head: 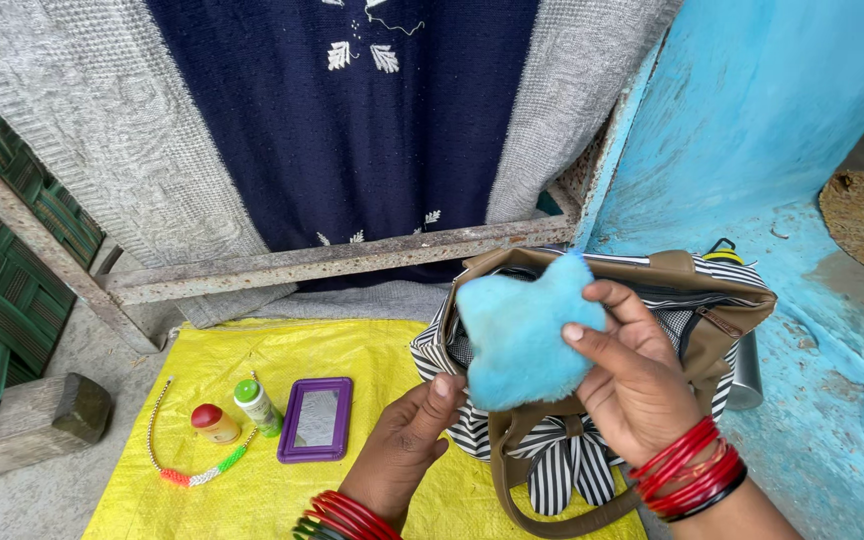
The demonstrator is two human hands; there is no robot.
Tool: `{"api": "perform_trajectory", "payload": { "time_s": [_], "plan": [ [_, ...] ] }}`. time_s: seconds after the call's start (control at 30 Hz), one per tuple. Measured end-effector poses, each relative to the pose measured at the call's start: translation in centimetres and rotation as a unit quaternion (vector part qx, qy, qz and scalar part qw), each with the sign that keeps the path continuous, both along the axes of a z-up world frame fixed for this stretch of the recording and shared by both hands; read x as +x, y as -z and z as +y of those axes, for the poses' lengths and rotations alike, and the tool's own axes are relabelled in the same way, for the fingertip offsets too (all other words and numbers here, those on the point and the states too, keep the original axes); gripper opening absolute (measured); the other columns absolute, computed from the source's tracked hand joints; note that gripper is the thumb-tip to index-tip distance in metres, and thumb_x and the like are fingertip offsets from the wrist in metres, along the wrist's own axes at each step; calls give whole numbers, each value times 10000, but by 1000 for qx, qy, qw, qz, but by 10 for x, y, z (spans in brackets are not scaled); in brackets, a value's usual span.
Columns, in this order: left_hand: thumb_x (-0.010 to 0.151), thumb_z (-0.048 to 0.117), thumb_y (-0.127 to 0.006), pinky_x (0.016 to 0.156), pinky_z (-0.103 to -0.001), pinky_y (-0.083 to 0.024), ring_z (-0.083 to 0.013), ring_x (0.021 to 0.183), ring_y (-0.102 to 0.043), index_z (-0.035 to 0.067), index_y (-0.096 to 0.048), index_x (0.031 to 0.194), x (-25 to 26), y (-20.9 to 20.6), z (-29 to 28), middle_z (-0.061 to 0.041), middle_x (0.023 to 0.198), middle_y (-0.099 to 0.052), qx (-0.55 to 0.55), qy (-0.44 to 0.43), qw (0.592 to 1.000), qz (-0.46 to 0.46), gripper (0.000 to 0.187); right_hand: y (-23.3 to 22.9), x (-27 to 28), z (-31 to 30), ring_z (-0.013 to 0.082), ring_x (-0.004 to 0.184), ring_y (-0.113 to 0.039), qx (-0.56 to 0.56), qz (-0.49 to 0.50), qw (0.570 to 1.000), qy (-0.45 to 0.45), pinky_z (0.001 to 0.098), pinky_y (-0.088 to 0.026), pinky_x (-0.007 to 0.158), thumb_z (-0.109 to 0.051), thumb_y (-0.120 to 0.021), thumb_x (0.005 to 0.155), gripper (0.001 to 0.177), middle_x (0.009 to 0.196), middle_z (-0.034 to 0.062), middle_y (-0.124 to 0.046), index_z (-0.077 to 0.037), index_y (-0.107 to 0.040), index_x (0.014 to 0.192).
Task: The person opens a striped handbag on a yellow mat and removes its contents one at a time, placing small bottles, a small box, a card, and a small case onto the mat beside the bag. They handle each item by hand and set it down on the mat.
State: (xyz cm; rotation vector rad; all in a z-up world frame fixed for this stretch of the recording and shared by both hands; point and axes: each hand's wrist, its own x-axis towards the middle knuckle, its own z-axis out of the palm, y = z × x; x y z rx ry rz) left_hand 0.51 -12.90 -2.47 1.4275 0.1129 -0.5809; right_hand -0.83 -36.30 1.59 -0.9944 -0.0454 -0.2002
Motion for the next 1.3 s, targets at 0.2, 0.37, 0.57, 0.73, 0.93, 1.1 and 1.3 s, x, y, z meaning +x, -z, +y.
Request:
{"api": "perform_trajectory", "payload": {
  "time_s": [0.2, 0.37, 0.57, 0.73, 0.93, 1.1, 1.3],
  "plan": [
    [844, 414, -733, 971, -337, -523, -181, 1053, -704, -7, -681, 1301, -3, 3, 2, -115, 1122, -771, -126, 24, 982, -136, 624, -16, -17, 34, 248, 1212, -624, -77, -4, 995, -69, 447, -544, 985, 23, -682, 819, 654, 1319, 139, -626, -97, -456, 1421],
    [826, 247, -805, 868, -331, -572, -213, 934, -740, -79, -579, 1349, 1, -7, 12, -177, 960, -799, -157, -31, 978, -132, 656, -19, -21, 44, 268, 1212, -629, -81, 65, 993, -61, 472, -557, 961, 0, -666, 799, 747, 1301, 162, -631, -141, -415, 1488],
    [686, 54, -823, 808, -345, -601, -204, 952, -714, 282, -140, 1579, -14, -46, 32, -123, 1122, -721, -161, -88, 968, -170, 1147, -17, -31, 53, 267, 1243, -585, -13, 56, 995, -77, 449, -525, 1000, 25, -645, 825, 784, 1319, 170, -581, -122, -364, 1541],
    [626, -13, -841, 880, -310, -610, -158, 1063, -700, 256, -315, 1549, -36, -73, 43, -31, 1313, -660, -59, 14, 941, -334, 1096, -22, -38, 60, 248, 1230, -602, 16, 62, 991, -113, 387, -531, 1003, 91, -625, 782, 840, 1318, 168, -578, -147, -341, 1536],
    [750, 111, -794, 875, -326, -576, -231, 986, -721, 196, -729, 1221, -49, -88, 74, -76, 1159, -705, 293, -19, 888, -355, 483, -19, -47, 81, 207, 1125, -618, -152, 50, 987, -18, 341, -548, 937, 121, -672, 773, 728, 1270, 123, -570, -100, -484, 1442],
    [622, 226, -856, 862, -459, -480, -415, 1071, -590, 177, -794, 908, -57, -81, 98, -231, 1186, -628, 403, -94, 661, -626, 297, -27, -47, 109, 254, 1034, -668, -352, 35, 934, -43, 349, -581, 860, -101, -758, 807, 529, 1165, 179, -681, -96, -616, 1316],
    [826, 208, -738, 725, -307, -567, -181, 759, -706, 64, -719, 991, -51, -70, 137, -131, 839, -755, 197, 10, 944, -265, 220, -57, -55, 142, 255, 1280, -506, -729, -1, 684, 19, 432, -458, 1043, -679, -758, 697, 781, 1269, 100, -537, -233, -663, 1331]
  ]
}}
